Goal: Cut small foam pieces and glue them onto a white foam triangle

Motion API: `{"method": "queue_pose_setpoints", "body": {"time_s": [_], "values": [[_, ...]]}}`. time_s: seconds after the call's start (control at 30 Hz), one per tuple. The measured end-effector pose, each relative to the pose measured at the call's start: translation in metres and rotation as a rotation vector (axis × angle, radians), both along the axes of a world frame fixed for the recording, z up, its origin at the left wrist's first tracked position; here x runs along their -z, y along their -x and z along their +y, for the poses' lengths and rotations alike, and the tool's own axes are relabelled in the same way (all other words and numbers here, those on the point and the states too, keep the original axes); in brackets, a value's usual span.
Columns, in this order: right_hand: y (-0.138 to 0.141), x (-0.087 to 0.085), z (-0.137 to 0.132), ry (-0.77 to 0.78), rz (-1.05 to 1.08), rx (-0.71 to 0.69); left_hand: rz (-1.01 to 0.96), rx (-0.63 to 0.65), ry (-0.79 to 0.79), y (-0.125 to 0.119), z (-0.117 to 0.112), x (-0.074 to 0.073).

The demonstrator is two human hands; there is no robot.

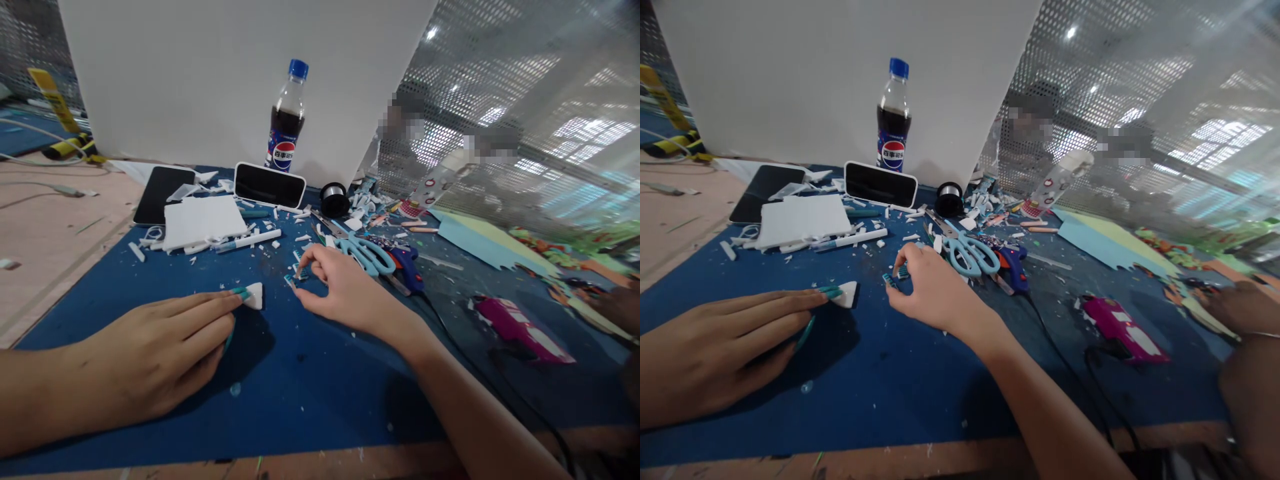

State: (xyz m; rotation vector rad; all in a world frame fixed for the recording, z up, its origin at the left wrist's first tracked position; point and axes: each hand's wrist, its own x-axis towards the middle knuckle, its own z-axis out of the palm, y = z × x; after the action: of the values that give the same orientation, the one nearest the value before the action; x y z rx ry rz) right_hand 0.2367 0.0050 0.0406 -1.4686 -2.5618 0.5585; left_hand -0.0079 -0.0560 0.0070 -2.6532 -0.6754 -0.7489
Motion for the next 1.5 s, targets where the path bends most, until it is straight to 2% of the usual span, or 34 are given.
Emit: {"method": "queue_pose_setpoints", "body": {"time_s": [0.33, 0.97, 1.5], "values": [[0.0006, 0.0065, -0.0002, 0.013, 0.006, 0.006, -0.003, 0.002, 0.012, 0.0003, 0.0001, -0.0013], [0.0014, -0.0014, -0.0018, 0.062, -0.073, 0.054, -0.013, -0.001, 0.019, 0.0018, -0.0001, 0.0006], [-0.0009, -0.0015, -0.0003, 0.067, -0.015, 0.051, -0.027, 0.011, 0.007, 0.0007, -0.0002, -0.0014]]}}
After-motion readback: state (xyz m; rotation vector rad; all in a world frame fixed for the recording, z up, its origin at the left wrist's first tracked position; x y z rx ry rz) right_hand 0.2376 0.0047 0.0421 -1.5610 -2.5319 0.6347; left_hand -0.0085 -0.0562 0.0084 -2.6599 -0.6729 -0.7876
